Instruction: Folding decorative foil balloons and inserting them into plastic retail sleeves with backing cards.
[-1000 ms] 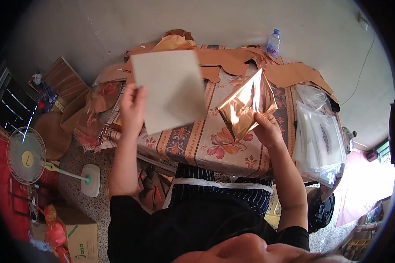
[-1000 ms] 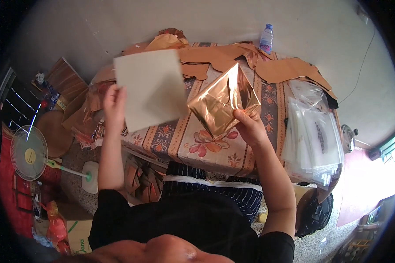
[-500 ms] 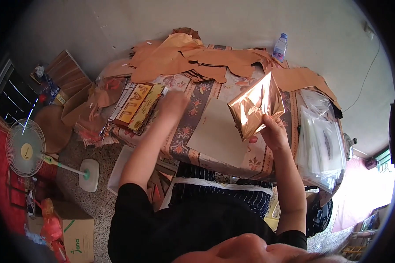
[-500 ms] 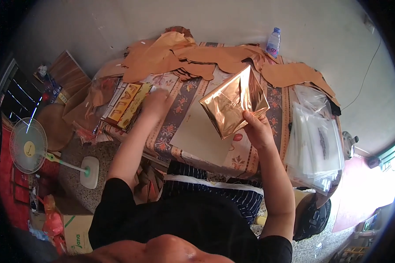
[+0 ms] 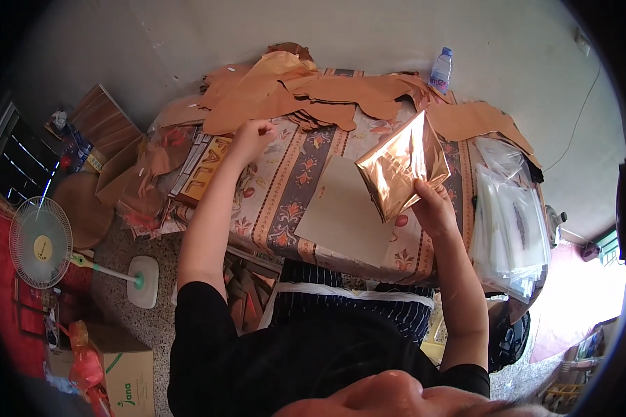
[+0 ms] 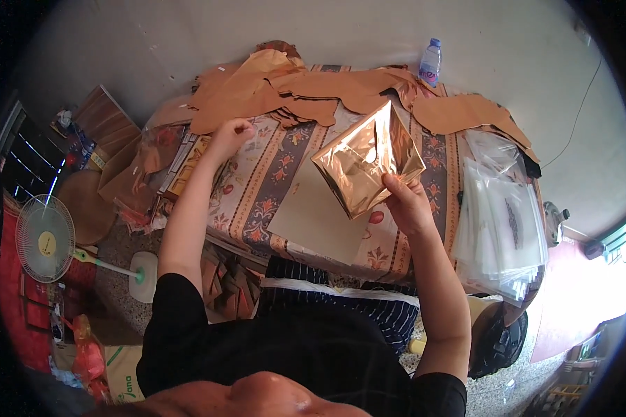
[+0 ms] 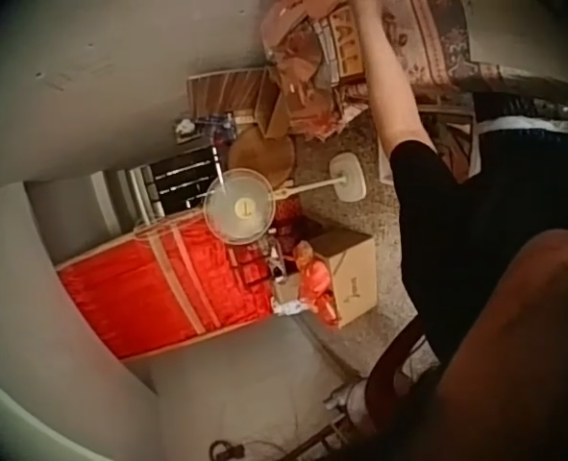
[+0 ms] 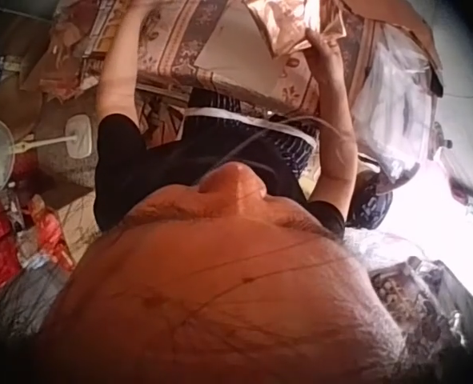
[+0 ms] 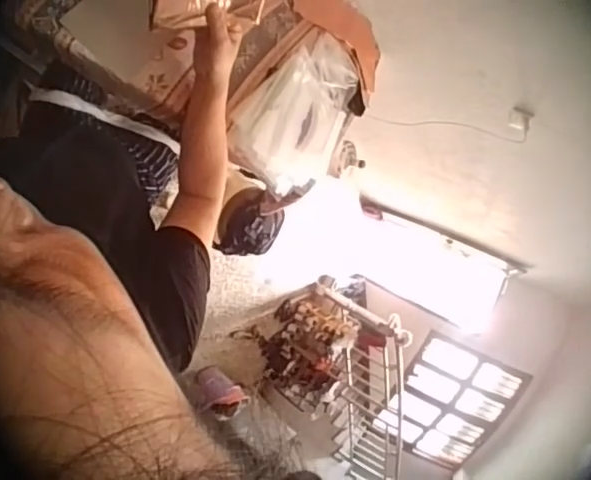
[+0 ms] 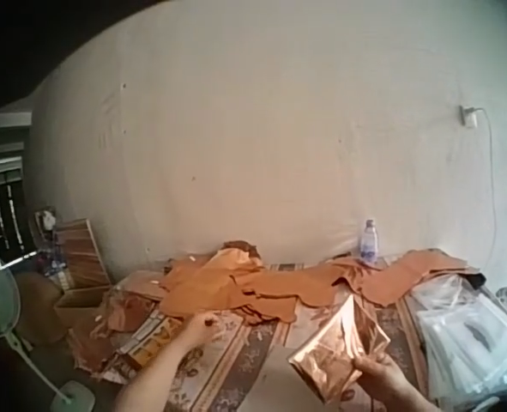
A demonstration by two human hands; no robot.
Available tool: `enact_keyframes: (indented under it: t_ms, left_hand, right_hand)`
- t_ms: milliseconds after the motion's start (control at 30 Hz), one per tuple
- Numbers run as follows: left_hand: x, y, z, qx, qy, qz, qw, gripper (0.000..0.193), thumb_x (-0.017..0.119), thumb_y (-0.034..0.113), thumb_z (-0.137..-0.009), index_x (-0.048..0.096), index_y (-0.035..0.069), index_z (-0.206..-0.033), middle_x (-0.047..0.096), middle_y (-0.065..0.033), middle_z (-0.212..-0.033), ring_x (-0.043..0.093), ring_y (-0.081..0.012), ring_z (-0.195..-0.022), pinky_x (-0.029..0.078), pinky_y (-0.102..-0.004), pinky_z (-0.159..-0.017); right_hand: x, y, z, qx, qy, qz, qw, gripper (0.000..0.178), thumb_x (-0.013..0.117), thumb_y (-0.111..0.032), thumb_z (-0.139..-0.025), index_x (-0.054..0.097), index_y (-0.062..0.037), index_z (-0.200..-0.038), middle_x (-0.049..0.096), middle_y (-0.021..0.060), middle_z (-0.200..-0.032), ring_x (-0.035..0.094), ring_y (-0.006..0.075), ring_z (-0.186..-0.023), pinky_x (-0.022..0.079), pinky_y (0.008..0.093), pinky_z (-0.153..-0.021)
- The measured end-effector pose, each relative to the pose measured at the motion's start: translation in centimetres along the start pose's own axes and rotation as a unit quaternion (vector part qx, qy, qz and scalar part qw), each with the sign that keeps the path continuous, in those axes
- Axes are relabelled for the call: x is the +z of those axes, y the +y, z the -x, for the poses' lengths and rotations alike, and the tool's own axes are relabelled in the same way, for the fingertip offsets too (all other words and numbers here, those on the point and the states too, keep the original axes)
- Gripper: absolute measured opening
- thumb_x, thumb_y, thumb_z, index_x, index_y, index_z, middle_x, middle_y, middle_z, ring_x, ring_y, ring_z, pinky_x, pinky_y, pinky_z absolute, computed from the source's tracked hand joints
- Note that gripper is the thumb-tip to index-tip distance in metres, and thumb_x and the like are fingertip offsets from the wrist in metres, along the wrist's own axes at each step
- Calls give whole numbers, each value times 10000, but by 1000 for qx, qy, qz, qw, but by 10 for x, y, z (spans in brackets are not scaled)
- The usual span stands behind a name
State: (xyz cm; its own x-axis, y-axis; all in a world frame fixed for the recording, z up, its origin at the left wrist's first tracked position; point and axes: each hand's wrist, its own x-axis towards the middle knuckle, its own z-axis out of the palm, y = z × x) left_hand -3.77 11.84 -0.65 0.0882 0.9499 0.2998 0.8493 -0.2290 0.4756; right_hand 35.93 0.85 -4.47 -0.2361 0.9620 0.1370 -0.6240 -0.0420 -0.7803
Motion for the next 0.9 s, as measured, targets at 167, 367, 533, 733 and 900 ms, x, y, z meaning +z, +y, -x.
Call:
enact_keyframes:
  t_ms: [167, 367, 533, 733, 900]
  left_hand:
    - [-9, 16, 5, -21, -58, 200, 978, 229, 678, 222, -855, 699, 18, -955, 673, -45, -787, 602, -109, -718, 479, -269, -690]
    - [-8, 18, 29, -97, -147, 171, 969, 164, 612, 113, -897, 684, 3, -994, 637, 8, -757, 559, -88, -602, 468, -236, -558]
    - [-21, 58, 53, -142, -118, 95, 978, 173, 624, 95, -875, 663, -10, -1007, 645, -52, -817, 554, -117, -590, 475, -253, -594]
    - [12, 33, 65, 30, -84, 46, 995, 171, 653, 105, -857, 645, -28, -964, 639, -84, -877, 578, -141, -721, 476, -272, -710]
    - [14, 50, 63, -20, -88, 156, 984, 138, 664, 80, -840, 640, -27, -922, 619, -62, -878, 576, -127, -760, 466, -263, -705]
  right_hand:
    - [-8, 0, -1, 8, -21, -4, 1000, 238, 618, -149, -917, 615, -34, -1125, 654, 74, -1079, 632, 171, -923, 525, 333, -733]
    - [-3, -2, 0, 11, -32, 13, 999, 292, 581, -184, -933, 586, -29, -1179, 650, 85, -1108, 630, 182, -976, 503, 352, -852]
    - [-6, -1, 1, 2, -12, 4, 1000, 276, 606, -136, -922, 581, -53, -1184, 648, 68, -1096, 633, 171, -934, 533, 337, -745]
    - [-10, 3, 0, 2, -32, 5, 999, 252, 597, -121, -926, 589, -51, -1169, 654, 72, -1091, 636, 170, -952, 524, 336, -794]
    - [-7, 0, 1, -7, -15, 5, 1000, 273, 586, -140, -929, 583, -37, -1182, 647, 81, -1111, 623, 182, -997, 498, 356, -861]
